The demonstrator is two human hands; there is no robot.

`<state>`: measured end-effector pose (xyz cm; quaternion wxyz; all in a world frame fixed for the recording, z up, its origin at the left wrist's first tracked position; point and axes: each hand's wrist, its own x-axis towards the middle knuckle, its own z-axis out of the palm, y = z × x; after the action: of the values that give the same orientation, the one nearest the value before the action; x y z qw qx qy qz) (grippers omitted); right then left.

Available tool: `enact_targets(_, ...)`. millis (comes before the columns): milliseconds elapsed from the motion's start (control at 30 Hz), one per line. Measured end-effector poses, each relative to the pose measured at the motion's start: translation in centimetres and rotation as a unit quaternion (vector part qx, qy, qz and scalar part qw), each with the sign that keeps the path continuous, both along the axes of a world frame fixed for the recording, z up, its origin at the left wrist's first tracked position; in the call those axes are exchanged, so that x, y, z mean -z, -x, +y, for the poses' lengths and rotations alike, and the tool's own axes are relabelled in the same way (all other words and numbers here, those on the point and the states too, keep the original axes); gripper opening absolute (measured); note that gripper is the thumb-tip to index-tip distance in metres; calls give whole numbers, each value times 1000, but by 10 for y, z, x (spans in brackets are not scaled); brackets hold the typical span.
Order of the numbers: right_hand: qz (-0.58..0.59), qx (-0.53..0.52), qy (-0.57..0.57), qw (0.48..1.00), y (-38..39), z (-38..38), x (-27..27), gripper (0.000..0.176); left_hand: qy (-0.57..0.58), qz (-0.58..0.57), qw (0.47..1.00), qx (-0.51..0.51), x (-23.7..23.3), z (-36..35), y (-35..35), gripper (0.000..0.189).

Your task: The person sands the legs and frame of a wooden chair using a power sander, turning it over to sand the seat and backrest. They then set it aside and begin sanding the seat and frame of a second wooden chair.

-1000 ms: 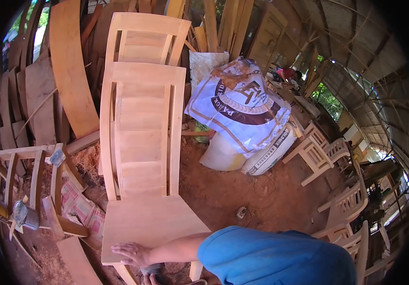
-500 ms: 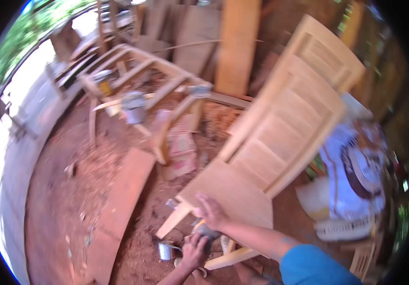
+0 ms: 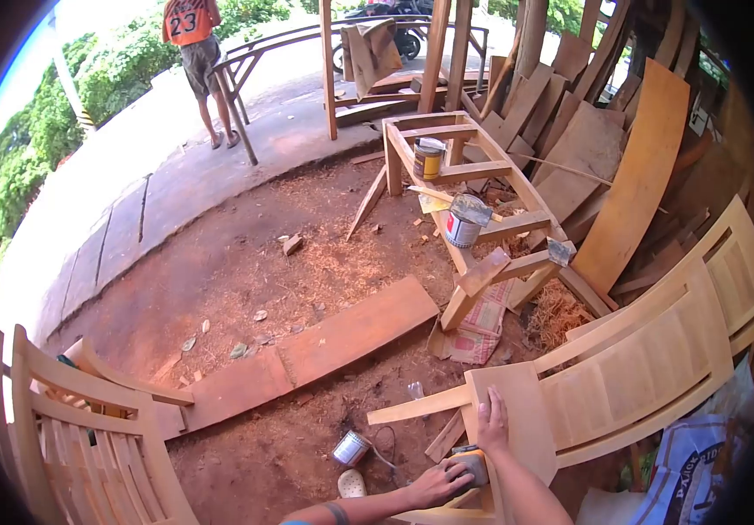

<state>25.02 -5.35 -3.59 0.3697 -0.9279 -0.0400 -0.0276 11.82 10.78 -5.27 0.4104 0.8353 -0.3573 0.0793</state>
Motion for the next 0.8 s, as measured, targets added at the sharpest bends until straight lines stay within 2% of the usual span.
enact_targets(200, 13, 0, -7, 1000, -1, -1, 1, 50, 14, 9, 999, -34, -3, 9, -26, 49)
enact_targets(300, 27, 5, -13, 1000, 1, 0, -1, 50, -17, 23, 1000, -8, -7, 11, -24, 46)
enact_targets(433, 32, 2, -13, 999, 1, -1, -3, 49, 11, -12, 999, 43, -6, 0, -8, 41)
enact_targets(567, 27, -1, -15, 1000, -1, -1, -5, 48, -14, 3, 999, 37, -7, -8, 8, 40)
enact_targets(667, 38, 7, -19, 999, 0, 1, -6, 48, -15, 9, 999, 30, 0, -2, -7, 40)
enact_targets(733, 45, 13, -20, 999, 0, 3, -11, 47, -16, 48, 998, 34, -11, 10, -24, 43)
enact_targets(800, 43, 13, -23, 999, -1, 3, -13, 47, -2, -7, 1000, 10, -20, 19, -43, 42)
